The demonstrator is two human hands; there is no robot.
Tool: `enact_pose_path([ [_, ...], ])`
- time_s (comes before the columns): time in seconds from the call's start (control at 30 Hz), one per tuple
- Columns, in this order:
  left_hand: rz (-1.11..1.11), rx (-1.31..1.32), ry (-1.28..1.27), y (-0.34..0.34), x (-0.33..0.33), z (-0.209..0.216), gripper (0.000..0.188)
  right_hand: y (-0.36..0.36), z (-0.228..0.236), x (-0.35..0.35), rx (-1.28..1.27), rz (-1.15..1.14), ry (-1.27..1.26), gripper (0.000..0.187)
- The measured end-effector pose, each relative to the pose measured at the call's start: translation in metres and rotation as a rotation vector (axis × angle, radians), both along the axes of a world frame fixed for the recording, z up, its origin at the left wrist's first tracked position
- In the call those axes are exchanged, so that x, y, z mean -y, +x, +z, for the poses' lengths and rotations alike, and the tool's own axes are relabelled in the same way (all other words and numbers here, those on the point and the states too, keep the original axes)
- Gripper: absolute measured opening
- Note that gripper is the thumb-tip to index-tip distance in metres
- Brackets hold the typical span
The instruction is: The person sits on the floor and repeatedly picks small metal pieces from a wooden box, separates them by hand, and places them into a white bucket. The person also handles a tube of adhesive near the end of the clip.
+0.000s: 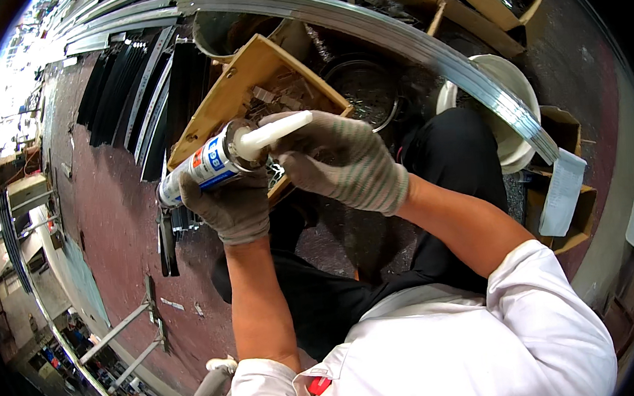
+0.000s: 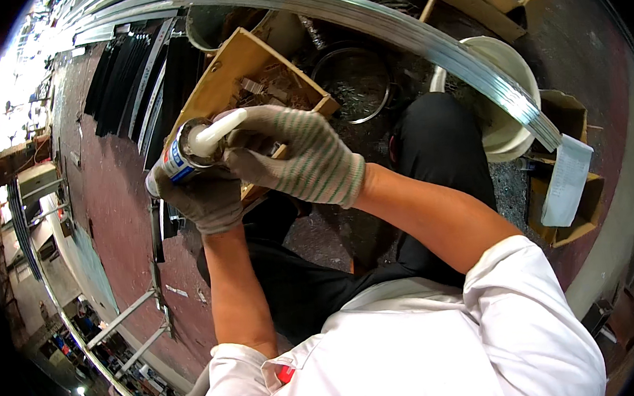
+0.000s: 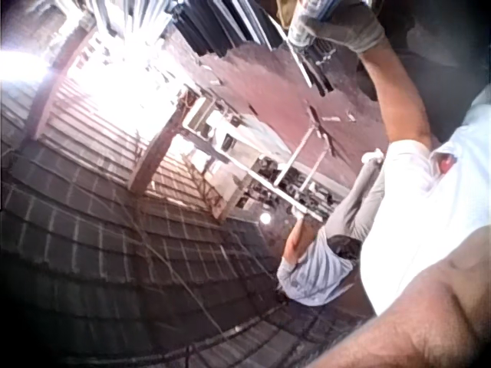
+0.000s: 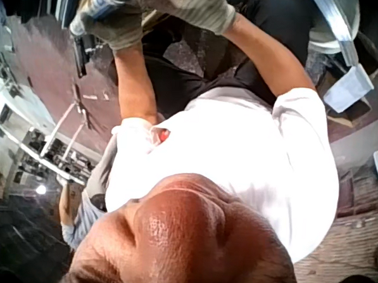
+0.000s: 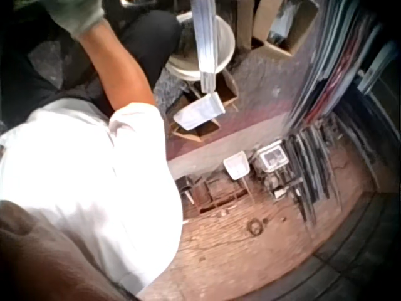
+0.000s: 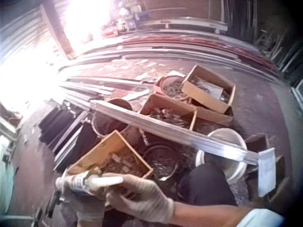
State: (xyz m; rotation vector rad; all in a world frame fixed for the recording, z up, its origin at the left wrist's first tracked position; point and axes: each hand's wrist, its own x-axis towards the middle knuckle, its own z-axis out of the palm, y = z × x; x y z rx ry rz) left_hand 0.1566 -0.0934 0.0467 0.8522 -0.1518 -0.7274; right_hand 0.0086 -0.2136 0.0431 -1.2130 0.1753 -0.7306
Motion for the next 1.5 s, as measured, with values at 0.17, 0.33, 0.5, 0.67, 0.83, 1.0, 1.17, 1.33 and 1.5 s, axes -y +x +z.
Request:
enact_pose_path([
  [0.17,-0.041,-0.028,0.008,-0.03,-0.003,0.004,0.079,-0.006,0.007,-0.004,-0.004,-0.036,0.068,0.054],
  [0.33,-0.119,0.029,0.043,-0.05,-0.011,0.0,0.08,-0.019,0.007,-0.006,-0.038,0.088,0.422,0.052],
  [0.5,-0.257,0.036,0.145,-0.071,-0.027,0.009,0.082,-0.046,0.018,-0.022,-0.149,-0.095,0.246,0.055],
  [0.67,-0.453,0.017,0.208,-0.104,-0.032,0.019,0.088,-0.07,0.028,-0.039,-0.092,-0.194,0.569,0.042],
  [0.83,-0.601,0.049,0.276,-0.16,-0.047,0.021,0.074,-0.099,0.024,-0.033,-0.15,-0.364,0.37,0.037],
  [1.0,-0.687,0.483,0.386,-0.209,-0.075,0.042,0.069,-0.13,0.067,-0.037,0.021,-0.541,0.382,0.027],
  [1.17,-0.712,0.641,0.497,-0.234,-0.113,0.042,0.035,-0.142,0.069,-0.029,-0.002,-0.523,0.177,0.028],
  [1.33,-0.702,0.519,0.482,-0.239,-0.138,0.082,0.024,-0.151,0.049,-0.009,0.071,-0.572,-0.021,0.037],
  [1.5,-0.365,0.894,0.321,-0.22,-0.144,0.121,0.013,-0.155,0.084,-0.009,-0.097,-0.577,-0.055,0.042],
])
